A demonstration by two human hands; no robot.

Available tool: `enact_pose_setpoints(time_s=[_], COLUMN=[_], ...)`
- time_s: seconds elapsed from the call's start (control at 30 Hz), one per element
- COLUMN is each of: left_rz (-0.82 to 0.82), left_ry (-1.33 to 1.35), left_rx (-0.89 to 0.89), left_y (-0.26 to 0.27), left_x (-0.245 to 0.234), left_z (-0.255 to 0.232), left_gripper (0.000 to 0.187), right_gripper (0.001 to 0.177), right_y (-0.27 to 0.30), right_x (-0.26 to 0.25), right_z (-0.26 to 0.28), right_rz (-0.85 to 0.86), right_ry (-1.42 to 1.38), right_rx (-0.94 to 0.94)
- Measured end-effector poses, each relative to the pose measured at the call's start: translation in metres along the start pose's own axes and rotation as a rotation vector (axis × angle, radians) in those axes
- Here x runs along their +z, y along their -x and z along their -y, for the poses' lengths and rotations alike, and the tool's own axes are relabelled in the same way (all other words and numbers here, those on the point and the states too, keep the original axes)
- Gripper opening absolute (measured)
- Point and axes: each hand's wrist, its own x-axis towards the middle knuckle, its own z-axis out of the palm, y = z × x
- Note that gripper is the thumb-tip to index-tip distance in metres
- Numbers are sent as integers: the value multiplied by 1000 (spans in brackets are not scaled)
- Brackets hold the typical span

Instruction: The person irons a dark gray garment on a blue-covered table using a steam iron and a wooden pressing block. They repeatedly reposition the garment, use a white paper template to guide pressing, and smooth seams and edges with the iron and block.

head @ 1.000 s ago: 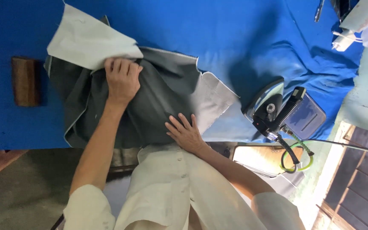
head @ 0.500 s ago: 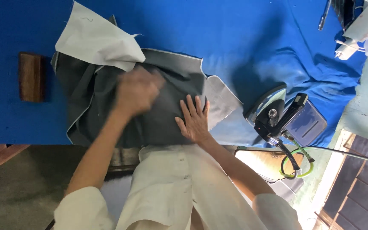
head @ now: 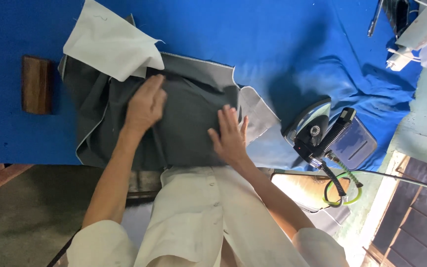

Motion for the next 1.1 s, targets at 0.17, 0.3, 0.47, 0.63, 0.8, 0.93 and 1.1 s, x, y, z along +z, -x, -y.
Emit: enact_pose_setpoints(time_s=[0.17, 0.3, 0.47, 0.63, 0.8, 0.93, 1.1], left_rz=[-110, -108, -116, -98, -88, -114, -76], left_ry=[282, 256, 220, 220, 222, 205, 235], left_rx=[-333, -406, -491, -537, -550, -432, -310], left_y=[-2, 28, 77, 102, 103, 85, 66], left_x=[-32, -43, -51, -57, -64, -57, -28], left_z=[-23, -35, -37, -36, -33, -38, -33], left_gripper=[28, 25, 24, 25, 25, 38, 45], right_gripper=[61, 54, 87, 61, 85, 49, 75], right_y=[36, 63, 84, 51, 37, 13, -86], right_x=[-57, -128, -163, -157, -160, -169, -178], right_z=[-92, -176, -210, -201, -147, -53, 114], right_rz=[-355, -530, -124, -354, -264, 34, 434], right_ry=[159, 412, -27, -654, -570, -346, -187], right_rx=[319, 651, 1034, 1105, 1091, 1007, 855])
